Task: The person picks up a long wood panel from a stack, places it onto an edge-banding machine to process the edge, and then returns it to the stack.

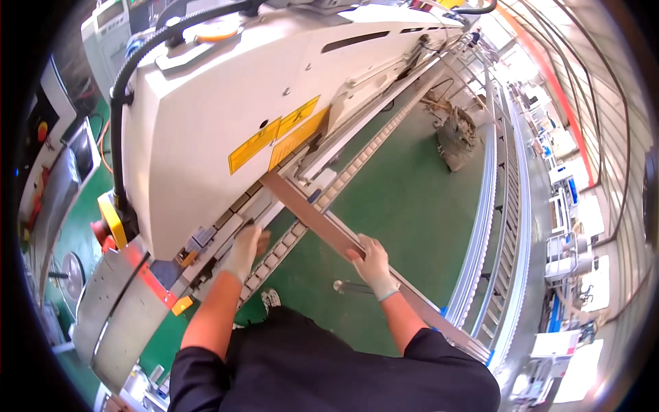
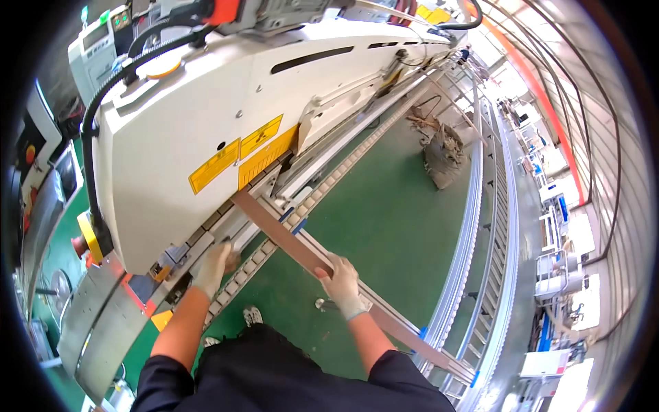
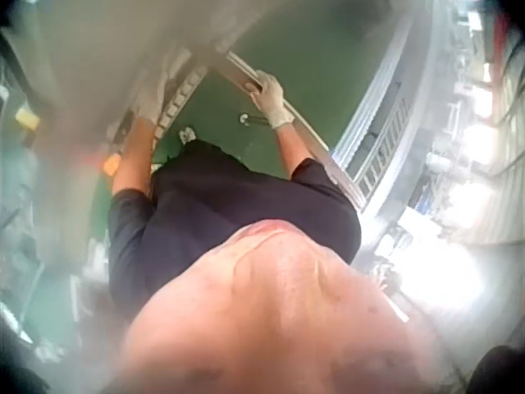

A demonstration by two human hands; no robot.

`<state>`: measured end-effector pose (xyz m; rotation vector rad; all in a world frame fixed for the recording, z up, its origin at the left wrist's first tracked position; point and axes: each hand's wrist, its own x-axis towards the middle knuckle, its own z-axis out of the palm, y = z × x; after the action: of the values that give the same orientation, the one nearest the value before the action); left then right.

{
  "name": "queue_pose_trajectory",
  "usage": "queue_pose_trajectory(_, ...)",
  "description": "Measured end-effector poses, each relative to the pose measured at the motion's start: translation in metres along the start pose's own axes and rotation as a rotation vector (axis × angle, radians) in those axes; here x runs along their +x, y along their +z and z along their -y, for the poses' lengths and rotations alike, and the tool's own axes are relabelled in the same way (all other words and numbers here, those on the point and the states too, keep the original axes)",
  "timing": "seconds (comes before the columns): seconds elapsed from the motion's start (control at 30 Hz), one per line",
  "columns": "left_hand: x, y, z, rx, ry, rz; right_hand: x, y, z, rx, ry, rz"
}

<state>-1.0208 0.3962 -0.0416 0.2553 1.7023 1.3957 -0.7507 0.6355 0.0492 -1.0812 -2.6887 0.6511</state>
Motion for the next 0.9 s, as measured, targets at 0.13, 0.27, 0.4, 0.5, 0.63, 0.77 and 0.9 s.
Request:
queue_pose_trajectory(0.13,-0.096,-0.035,0.077,0.389,0.345,-0.335,0.031,0.049,0.079,0.141,-0.367,-0.209)
queue_pose_trajectory(0.27,-0.185,-0.087,0.061,0.739,-0.104,-0.193,-0.011,0.111,0.171,0.524,-0.558,0.180)
queue_pose_trajectory(0.4,-0.269,-0.128,0.109,0.707,0.191,-0.419,-0.078,0.150,0.232,0.566,-0.804,0.434)
queue_pose_trajectory(0.5,-0.327,-0.156,0.135,0.601,0.326,-0.632,-0.121,0.173,0.282,0.624,-0.905,0.568)
queue_pose_trajectory(0.63,-0.394,-0.212,0.176,0.563,0.540,-0.946,-0.168,0.173,0.385,0.537,-1.085,0.667)
queue_pose_trajectory(0.77,-0.465,-0.301,0.209,0.542,0.573,-1.383,-0.196,0.191,0.495,0.514,-1.308,0.573)
queue_pose_trajectory(0.9,-0.508,-0.403,0.250,0.427,0.239,-1.575,-0.236,0.202,0.610,0.634,-1.397,0.556)
